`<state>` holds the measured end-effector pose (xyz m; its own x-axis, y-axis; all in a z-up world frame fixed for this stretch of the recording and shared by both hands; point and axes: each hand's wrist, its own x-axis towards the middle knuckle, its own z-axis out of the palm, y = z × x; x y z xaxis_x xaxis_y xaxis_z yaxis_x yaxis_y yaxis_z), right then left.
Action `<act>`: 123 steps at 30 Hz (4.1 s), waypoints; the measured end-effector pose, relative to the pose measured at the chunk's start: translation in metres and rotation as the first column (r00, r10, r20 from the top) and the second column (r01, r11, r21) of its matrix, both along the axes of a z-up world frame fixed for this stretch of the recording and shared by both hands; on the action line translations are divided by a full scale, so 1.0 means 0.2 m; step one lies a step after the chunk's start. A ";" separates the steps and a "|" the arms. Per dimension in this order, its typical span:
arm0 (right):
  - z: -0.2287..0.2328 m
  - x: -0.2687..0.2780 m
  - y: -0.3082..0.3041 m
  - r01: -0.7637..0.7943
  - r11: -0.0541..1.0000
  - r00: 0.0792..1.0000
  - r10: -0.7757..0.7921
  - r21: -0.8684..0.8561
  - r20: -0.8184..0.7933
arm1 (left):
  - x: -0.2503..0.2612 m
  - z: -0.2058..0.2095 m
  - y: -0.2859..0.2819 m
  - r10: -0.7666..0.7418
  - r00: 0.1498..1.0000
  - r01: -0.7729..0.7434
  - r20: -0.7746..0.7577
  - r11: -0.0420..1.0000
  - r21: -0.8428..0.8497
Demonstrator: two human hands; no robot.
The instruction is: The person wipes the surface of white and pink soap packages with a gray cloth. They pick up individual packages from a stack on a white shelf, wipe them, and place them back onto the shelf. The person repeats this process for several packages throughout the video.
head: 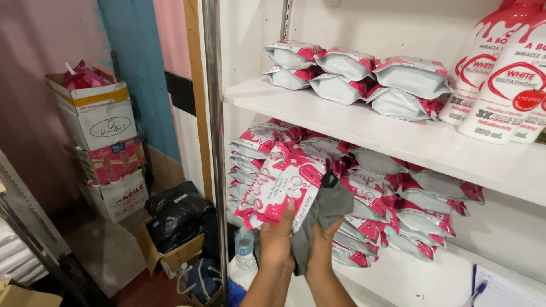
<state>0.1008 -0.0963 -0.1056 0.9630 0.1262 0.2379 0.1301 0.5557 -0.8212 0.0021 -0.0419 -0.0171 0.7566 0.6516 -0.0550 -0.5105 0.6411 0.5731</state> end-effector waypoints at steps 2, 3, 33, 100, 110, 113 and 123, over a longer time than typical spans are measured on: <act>0.06 0.10 -0.06 0.033 0.999 0.999 -0.033 -0.022 0.016 | 0.03 -0.04 -0.03 -0.034 0.998 0.034 0.044 0.999 0.014; 0.08 0.14 -0.09 0.065 0.997 0.997 -0.064 -0.045 0.033 | 0.05 -0.06 -0.04 -0.068 0.994 0.066 0.088 0.997 0.028; 0.20 -0.14 -0.06 -0.334 0.942 0.940 0.331 -0.033 -0.078 | 0.01 -0.03 0.10 -0.032 0.978 0.029 0.208 0.999 0.021; 1.37 -0.03 -0.16 -0.360 0.932 0.900 0.338 0.033 0.274 | 0.02 0.81 0.58 -0.393 0.886 0.184 0.245 0.784 0.592; 1.87 0.29 -0.85 0.352 0.753 0.737 0.143 -0.556 0.660 | 0.41 1.13 0.47 -0.287 0.926 0.059 0.245 0.752 0.656; 2.03 0.31 -1.04 0.628 0.454 0.650 0.142 -0.632 0.747 | 0.53 1.24 0.42 -0.269 0.947 0.108 0.175 0.781 0.615; 1.77 0.53 -1.22 0.729 -0.313 0.664 0.537 -0.609 0.520 | 0.99 1.56 0.22 -0.196 0.980 0.147 0.027 0.813 0.564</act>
<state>0.2078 -0.3408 0.2490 0.6927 0.6640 0.2816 0.6264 -0.7474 0.2215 0.2005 0.0024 0.2955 0.8448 0.4116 0.3418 -0.4816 0.3068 0.8209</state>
